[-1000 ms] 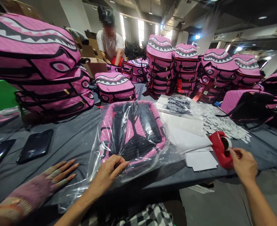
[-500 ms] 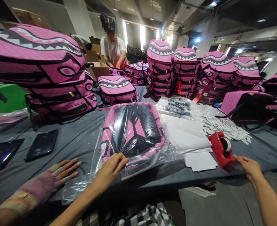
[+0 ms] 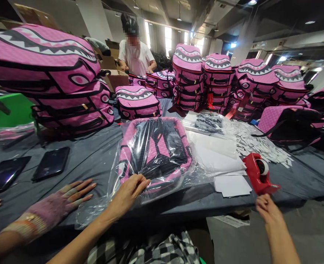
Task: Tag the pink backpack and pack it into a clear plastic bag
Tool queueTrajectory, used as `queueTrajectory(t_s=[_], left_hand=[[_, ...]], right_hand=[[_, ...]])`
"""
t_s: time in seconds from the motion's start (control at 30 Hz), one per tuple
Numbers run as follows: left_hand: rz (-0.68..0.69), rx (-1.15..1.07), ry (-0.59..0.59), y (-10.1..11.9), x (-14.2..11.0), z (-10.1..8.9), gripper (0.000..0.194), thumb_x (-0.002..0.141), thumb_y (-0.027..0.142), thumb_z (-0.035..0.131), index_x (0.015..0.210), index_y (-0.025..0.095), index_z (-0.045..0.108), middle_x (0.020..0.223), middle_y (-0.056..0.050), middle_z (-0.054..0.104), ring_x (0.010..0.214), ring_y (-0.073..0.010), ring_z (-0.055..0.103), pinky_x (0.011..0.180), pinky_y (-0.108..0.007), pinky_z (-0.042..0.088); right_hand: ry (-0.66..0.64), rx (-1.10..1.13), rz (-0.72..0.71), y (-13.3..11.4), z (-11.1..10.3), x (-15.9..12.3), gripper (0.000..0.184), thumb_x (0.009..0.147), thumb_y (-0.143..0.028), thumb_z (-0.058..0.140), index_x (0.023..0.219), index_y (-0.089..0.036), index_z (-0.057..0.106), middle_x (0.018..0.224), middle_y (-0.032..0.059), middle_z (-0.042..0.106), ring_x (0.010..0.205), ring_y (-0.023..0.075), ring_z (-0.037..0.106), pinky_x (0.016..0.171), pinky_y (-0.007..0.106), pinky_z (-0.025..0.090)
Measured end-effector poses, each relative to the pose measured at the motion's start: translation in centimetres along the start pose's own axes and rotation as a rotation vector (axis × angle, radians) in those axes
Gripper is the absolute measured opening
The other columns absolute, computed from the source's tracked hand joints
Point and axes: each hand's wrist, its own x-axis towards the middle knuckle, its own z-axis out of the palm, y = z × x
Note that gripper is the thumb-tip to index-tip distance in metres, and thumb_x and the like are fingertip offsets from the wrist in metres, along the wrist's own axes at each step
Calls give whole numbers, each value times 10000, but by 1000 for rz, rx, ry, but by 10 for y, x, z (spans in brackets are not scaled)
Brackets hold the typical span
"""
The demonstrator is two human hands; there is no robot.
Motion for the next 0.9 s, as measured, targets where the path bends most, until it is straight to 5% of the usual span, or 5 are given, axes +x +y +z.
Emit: queueTrajectory(t_s=[0.33, 0.5, 0.73, 0.83, 0.9], left_hand=[[-1, -23, 4, 6, 0, -2, 302, 911, 439, 460, 675, 252, 488, 717, -17, 583, 724, -217, 581, 670, -346, 453], [14, -33, 4, 3, 0, 1, 292, 913, 422, 460, 680, 247, 485, 717, -19, 576, 736, -216, 588, 684, -343, 466], [40, -33, -4, 3, -2, -3, 270, 928, 388, 478, 689, 264, 493, 725, -7, 592, 739, -210, 605, 653, -327, 468], [25, -54, -21, 4, -3, -5, 272, 933, 387, 481, 689, 269, 490, 732, -10, 590, 749, -214, 595, 669, -336, 462], [28, -59, -29, 2, -3, -4, 282, 939, 397, 476, 691, 265, 484, 732, -11, 585, 757, -215, 585, 685, -339, 456]], right_hand=[[-1370, -865, -71, 16, 277, 0, 489, 827, -587, 736, 731, -182, 479, 650, -71, 382, 586, 80, 301, 513, 220, 238], [-1837, -1364, 41, 45, 349, 36, 484, 866, -597, 675, 711, -183, 476, 620, -74, 422, 590, 88, 362, 570, 237, 280], [-1328, -2178, -417, 57, 342, 41, 342, 820, -507, 766, 947, -230, 610, 790, 2, 666, 702, 183, 591, 560, 262, 283], [-949, -2208, -652, 48, 313, 42, 255, 919, -443, 670, 1006, -208, 627, 871, 61, 707, 788, 226, 644, 595, 277, 365], [-1004, -2032, -879, 48, 287, 36, 177, 1001, -333, 545, 1062, -200, 644, 991, 92, 718, 900, 221, 655, 701, 294, 450]])
